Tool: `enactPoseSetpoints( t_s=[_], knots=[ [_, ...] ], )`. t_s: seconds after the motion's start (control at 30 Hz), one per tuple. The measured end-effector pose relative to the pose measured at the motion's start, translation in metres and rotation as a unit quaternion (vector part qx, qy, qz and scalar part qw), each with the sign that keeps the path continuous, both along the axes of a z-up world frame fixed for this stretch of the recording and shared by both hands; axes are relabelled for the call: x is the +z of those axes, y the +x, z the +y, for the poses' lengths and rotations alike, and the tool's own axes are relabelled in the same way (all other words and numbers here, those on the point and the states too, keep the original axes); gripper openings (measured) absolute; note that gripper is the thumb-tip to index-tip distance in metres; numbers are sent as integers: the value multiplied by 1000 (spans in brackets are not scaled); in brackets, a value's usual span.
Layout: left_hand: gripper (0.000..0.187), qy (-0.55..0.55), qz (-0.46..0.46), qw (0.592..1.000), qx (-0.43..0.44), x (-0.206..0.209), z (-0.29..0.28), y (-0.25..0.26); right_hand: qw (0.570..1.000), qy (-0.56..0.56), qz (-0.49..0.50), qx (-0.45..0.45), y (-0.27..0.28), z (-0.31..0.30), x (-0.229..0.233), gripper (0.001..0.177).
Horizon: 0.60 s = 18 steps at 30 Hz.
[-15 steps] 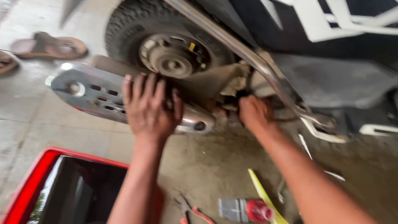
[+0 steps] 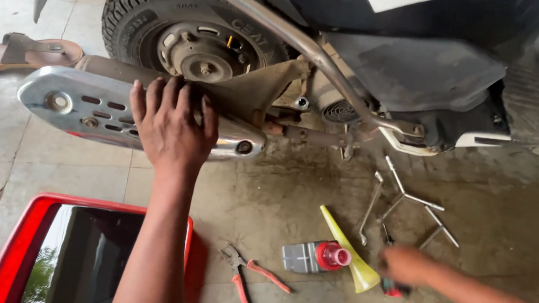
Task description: Draining and refilling engine oil on a scooter using a funnel.
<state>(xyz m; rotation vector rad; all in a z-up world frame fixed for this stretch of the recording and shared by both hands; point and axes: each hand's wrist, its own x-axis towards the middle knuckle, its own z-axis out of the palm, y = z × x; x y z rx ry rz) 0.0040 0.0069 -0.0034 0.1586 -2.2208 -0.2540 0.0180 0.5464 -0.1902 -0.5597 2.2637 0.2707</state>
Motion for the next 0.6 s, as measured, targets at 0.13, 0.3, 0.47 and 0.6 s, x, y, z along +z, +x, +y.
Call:
enactPoseSetpoints(
  t_s=[0.13, 0.3, 0.47, 0.6],
  knots=[
    [30, -2, -3, 1000, 4, -4, 0, 1, 993, -39, -111, -26, 38, -24, -3, 59],
    [26, 15, -1, 1000, 3, 3, 5, 2, 984, -17, 85, -153, 16, -32, -41, 73],
    [29, -4, 5, 1000, 13, 5, 1, 1, 981, -104, 73, -145, -8, -6, -144, 58],
    [30, 21, 10, 1000, 9, 7, 2, 2, 985, -31, 57, -158, -25, -22, -90, 52]
  ],
)
